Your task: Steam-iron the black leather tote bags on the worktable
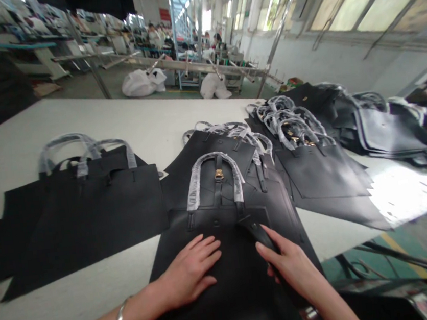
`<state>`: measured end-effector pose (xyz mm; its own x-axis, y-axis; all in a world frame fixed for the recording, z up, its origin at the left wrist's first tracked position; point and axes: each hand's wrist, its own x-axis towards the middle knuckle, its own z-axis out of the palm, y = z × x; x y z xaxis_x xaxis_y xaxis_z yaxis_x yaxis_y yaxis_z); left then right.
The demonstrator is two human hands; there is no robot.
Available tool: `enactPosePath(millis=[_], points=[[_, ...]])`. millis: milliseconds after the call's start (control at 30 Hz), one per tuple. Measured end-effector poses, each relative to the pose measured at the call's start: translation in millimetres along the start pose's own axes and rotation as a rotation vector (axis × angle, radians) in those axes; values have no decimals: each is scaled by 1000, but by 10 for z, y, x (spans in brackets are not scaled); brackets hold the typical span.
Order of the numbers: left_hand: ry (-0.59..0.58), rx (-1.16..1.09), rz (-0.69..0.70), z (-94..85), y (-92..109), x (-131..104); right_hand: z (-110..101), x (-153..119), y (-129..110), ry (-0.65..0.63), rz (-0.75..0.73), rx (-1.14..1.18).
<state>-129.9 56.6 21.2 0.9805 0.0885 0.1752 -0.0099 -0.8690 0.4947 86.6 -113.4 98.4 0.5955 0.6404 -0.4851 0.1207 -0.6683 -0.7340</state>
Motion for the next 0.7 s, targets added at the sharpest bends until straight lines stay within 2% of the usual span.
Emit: enactPosePath(millis=[100, 167, 367, 467, 567, 700], points=[[-36, 36, 21, 11, -5, -122, 48, 88, -125, 196, -89, -122], [-29, 63, 16, 91, 56, -117, 56, 103, -233, 212, -130, -172], [66, 115, -64, 470, 377, 119, 207, -61, -397, -157, -109, -218], [100, 124, -106, 675, 520, 226, 334, -86, -435, -285, -99, -211], [98, 151, -109, 891, 615, 301, 446, -55, -513, -344, -101, -229], [76, 184, -12, 1096, 646, 352, 635, -14, -727, -335, -223, -332]])
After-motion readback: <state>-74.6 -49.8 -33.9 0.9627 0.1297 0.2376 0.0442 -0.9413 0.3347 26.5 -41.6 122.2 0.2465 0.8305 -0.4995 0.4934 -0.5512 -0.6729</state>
